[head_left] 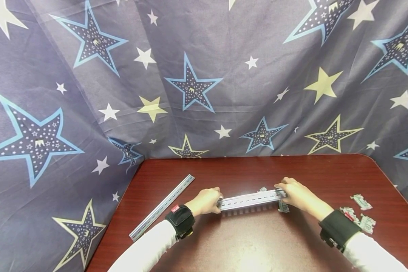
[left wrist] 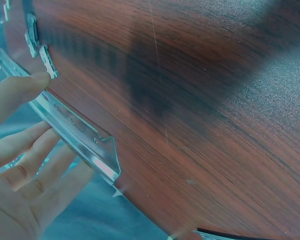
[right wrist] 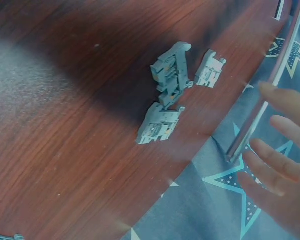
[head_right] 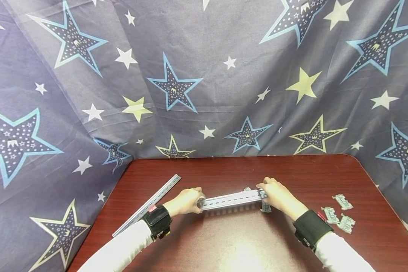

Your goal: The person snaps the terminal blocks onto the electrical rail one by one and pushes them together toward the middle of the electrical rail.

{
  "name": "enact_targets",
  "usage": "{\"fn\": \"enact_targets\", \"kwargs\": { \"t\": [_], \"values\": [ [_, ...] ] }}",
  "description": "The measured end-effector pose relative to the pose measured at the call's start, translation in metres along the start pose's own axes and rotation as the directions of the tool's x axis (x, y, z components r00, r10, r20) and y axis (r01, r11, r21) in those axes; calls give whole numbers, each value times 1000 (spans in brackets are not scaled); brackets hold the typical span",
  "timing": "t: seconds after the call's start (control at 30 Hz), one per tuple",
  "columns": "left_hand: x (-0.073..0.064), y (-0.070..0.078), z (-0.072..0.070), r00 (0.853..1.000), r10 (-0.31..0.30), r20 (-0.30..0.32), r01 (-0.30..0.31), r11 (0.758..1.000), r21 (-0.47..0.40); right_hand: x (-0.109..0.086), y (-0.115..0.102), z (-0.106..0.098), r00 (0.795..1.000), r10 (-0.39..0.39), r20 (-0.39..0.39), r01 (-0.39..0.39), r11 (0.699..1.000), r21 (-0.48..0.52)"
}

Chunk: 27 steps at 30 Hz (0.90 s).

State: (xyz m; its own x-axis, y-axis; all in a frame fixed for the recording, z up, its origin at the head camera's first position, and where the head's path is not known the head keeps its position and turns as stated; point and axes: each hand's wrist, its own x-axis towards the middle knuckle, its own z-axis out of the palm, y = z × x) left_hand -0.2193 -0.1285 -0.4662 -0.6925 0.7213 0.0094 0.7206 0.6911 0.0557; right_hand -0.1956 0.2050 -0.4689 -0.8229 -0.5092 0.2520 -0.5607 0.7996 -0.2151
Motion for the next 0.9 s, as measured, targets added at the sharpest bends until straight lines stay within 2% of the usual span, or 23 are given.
{"fn": "enact_targets", "kwargs": {
  "t": [0.17, 0.2, 0.23, 0.37, 0.67, 0.9],
  "values": [
    [-1, 3, -2, 1000, 24, -1, -24, 1000, 6, -3, 0, 1, 998, 33, 52, -34, 999, 15],
    [-1, 4, -2, 1000, 21, 2, -21, 1000, 11, -3, 0, 1, 998, 35, 59, -36, 999, 15],
    [-2, 10, -10, 1000, 0, 23, 0, 1000, 4, -4, 0, 1, 997, 36, 65, -37, 999, 18],
    [-2, 13, -11, 998, -17, 54, 15, 1000, 26, -7, -2, 1, 997, 27, 76, -27, 1000, -1],
    [-1, 18, -7, 995, -31, 94, 29, 999, 24, -21, -4, 4, 995, 34, 93, -32, 999, -24],
    [-6, 25, -1, 995, -14, 95, 10, 999, 39, -38, -6, 11, 997, 34, 71, -33, 999, -23]
  ]
}}
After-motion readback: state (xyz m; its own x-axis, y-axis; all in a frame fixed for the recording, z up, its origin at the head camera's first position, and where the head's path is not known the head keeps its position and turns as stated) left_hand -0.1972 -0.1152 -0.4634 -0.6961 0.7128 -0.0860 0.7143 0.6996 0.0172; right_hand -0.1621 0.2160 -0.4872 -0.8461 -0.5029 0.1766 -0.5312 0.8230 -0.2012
